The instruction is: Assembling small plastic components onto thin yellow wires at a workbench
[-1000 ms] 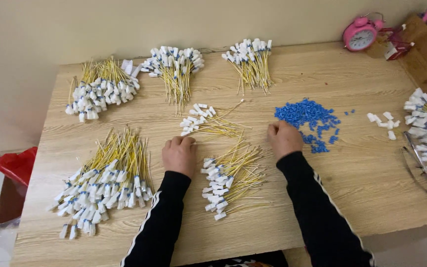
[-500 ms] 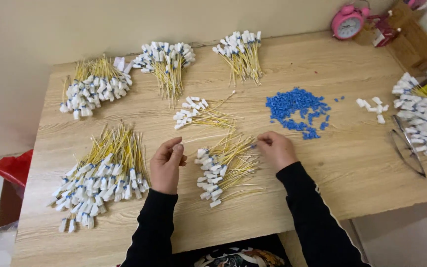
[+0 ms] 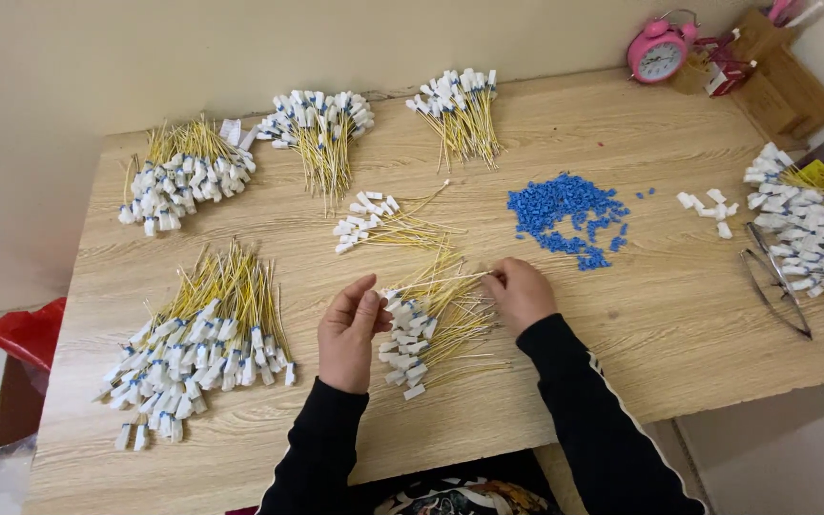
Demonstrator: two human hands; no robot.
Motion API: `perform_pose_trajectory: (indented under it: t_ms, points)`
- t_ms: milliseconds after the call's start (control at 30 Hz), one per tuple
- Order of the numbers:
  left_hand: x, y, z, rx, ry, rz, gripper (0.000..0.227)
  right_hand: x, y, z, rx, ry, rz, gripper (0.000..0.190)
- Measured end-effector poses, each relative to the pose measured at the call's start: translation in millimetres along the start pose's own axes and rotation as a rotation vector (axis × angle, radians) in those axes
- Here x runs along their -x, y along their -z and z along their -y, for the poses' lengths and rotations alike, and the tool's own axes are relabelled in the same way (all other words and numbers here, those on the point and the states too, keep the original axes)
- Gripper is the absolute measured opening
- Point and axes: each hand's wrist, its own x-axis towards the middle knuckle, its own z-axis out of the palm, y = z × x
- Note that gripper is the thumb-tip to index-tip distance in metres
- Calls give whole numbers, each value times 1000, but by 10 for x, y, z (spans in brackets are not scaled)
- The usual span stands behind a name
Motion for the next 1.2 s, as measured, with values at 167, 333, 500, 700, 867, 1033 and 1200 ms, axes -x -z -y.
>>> perform_pose_trajectory:
  t_ms: [167,333,500,700,867,1033,1200]
  points:
    - [-41,50,195,-5,27,-28,24,-96,-223,-424,-385,-145,-90,23]
    - [13,-54,181,10,37,-44,27,-16,-281,-426,-687,-165,-117,20]
    - [42,-101,168,82,60,-78,30,209,-173,-200,-1024,7,-150,31]
    - [140,-231,63,107,108,-59,26,571,96,407,-1290,69,-90,19]
    - [199,-295,33,133,112,-36,25,681,76,546,-1512,-10,89,17]
    - [203,-268,110,135,93,1,25,728,125,623,-1675,-57,298,18]
    - [222,-267,111,142,87,10,25,756,115,689,-1701,-65,371,18]
